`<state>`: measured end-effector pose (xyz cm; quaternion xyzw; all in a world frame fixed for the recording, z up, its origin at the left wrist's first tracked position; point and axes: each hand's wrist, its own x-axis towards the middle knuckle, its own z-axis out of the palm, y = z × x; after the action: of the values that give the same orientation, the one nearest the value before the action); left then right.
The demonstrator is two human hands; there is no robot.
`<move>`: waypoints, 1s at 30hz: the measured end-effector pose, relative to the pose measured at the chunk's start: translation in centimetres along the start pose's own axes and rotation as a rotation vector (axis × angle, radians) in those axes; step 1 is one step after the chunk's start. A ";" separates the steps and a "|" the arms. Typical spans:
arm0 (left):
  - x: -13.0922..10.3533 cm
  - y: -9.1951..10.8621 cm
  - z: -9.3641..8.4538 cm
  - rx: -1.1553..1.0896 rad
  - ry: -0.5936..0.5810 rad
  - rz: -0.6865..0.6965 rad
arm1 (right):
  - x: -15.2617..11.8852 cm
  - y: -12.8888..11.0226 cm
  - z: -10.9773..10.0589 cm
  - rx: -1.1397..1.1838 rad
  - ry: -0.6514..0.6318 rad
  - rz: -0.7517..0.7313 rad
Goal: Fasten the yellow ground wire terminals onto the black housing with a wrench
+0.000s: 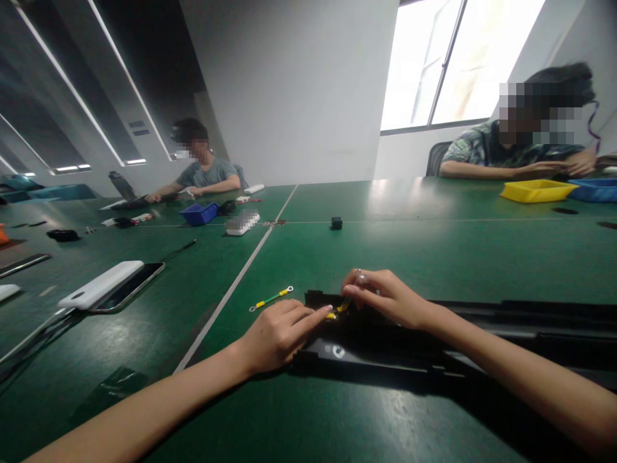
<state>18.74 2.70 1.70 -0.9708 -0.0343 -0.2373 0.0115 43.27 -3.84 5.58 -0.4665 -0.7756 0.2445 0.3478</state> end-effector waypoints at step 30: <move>0.0 -0.2 0.3 -0.013 0.005 0.012 | 0.3 0.4 0.2 -0.099 -0.018 0.030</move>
<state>18.81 2.94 1.44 -0.9705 -0.0270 -0.2397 0.0068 43.25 -3.42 5.24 -0.4925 -0.7829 0.2151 0.3136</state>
